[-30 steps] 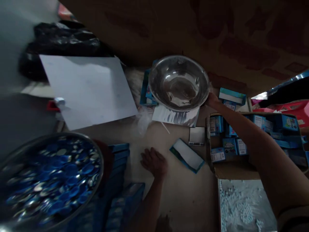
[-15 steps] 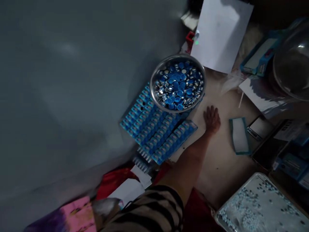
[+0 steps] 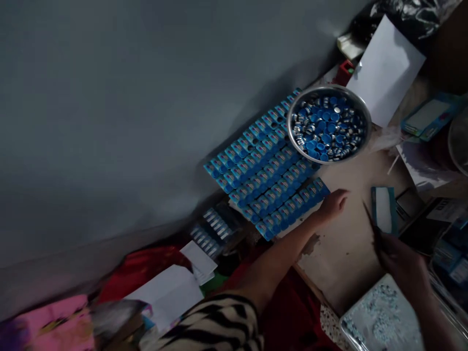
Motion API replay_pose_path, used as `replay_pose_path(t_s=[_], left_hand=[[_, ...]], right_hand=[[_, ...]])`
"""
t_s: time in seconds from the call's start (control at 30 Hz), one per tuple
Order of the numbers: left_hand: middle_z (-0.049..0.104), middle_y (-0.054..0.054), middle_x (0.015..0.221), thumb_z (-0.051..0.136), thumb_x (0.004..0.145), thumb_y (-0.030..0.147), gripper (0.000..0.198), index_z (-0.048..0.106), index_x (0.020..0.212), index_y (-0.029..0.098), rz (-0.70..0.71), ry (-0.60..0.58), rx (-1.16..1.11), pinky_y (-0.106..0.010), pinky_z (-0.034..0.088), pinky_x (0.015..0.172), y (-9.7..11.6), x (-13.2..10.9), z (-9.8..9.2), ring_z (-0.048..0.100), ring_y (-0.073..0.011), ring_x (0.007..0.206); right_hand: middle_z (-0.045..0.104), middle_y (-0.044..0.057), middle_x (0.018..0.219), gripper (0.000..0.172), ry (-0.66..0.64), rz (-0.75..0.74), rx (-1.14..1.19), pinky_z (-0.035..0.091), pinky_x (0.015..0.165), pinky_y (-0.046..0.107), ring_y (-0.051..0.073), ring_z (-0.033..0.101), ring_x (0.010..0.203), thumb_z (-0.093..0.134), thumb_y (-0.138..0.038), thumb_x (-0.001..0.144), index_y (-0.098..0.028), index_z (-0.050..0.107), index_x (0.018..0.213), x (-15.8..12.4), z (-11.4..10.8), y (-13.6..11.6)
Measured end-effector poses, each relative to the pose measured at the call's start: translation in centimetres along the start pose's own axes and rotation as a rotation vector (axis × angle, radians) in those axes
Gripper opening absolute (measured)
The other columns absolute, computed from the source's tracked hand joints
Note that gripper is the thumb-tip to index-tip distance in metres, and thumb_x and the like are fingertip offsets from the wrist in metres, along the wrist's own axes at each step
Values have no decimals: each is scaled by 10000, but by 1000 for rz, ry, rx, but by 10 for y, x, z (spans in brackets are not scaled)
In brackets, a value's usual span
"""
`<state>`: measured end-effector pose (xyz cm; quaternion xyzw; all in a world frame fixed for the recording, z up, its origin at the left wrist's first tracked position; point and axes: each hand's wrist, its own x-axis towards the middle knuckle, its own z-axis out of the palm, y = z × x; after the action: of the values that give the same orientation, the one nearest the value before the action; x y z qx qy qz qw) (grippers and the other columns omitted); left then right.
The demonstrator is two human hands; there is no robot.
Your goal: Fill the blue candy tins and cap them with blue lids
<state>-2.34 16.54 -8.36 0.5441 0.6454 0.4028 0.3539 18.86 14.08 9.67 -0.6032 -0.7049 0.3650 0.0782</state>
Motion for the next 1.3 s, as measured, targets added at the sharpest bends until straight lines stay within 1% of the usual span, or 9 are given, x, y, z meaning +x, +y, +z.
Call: replay_pose_path(t_s=[0.1, 0.2, 0.37, 0.5, 0.63, 0.73, 0.97, 1.13, 1.3], left_hand=[[843, -61, 1049, 576, 1034, 149, 227, 790, 1016, 220, -8, 121, -36, -322, 658, 972, -1, -79, -78, 811, -191, 1024], [837, -76, 1056, 554, 1083, 227, 225, 770, 1145, 205, -98, 277, -26, -316, 663, 853, -19, -123, -152, 808, -191, 928], [823, -94, 1124, 721, 986, 226, 115, 791, 1077, 230, -180, 423, 75, -465, 586, 1054, -80, -102, -258, 761, -293, 1099], [794, -113, 1181, 776, 957, 202, 172, 780, 1127, 224, -213, 454, 296, -504, 513, 1129, -118, -59, -312, 699, -329, 1178], [792, -98, 1133, 787, 943, 178, 144, 792, 1078, 229, -127, 348, 421, -476, 523, 1085, -135, -26, -332, 690, -325, 1149], [785, -86, 1119, 745, 956, 160, 128, 789, 1047, 238, -147, 400, 417, -472, 523, 1068, -150, -18, -344, 684, -316, 1127], [762, -87, 1119, 653, 996, 170, 147, 767, 1056, 241, -166, 495, 390, -478, 496, 1100, -183, -44, -378, 663, -298, 1121], [755, -110, 1189, 663, 1024, 253, 136, 775, 1099, 238, -117, 481, 386, -520, 474, 1156, -176, -60, -361, 650, -315, 1190], [724, -115, 1426, 656, 1050, 360, 213, 788, 1186, 262, -79, 293, 435, -599, 394, 1269, -156, -66, -321, 579, -366, 1444]], right_hand=[[848, 140, 1111, 467, -14, -101, 18, 640, 805, 377, 297, 820, 961, 658, -473, 941, -161, 785, 1264, 14, 64, -45], [843, 134, 1201, 432, 20, -185, -163, 595, 861, 380, 302, 811, 1046, 604, -414, 982, -194, 786, 1307, 38, 120, -94], [836, 110, 1207, 323, 7, -235, -533, 493, 814, 329, 269, 786, 1027, 655, -382, 1030, -208, 789, 1267, 69, 171, -152], [817, 118, 1189, 306, -76, -282, -748, 431, 791, 331, 260, 755, 1058, 599, -381, 1091, -194, 772, 1260, 97, 198, -196], [800, 123, 1183, 269, -160, -225, -900, 379, 748, 336, 259, 735, 1085, 566, -361, 1109, -193, 758, 1195, 120, 212, -229], [797, 123, 1211, 279, -164, -199, -946, 357, 730, 343, 259, 731, 1091, 565, -386, 1112, -197, 754, 1194, 125, 210, -239], [802, 131, 1222, 289, -77, -114, -963, 348, 729, 351, 266, 733, 1035, 591, -362, 1098, -183, 762, 1246, 118, 188, -232], [809, 124, 1208, 255, -110, -50, -938, 352, 726, 341, 254, 735, 1008, 633, -359, 1087, -188, 777, 1211, 89, 183, -212], [816, 109, 1193, 243, -106, -49, -929, 350, 729, 331, 237, 735, 982, 657, -363, 1081, -201, 781, 1213, 67, 187, -198]])
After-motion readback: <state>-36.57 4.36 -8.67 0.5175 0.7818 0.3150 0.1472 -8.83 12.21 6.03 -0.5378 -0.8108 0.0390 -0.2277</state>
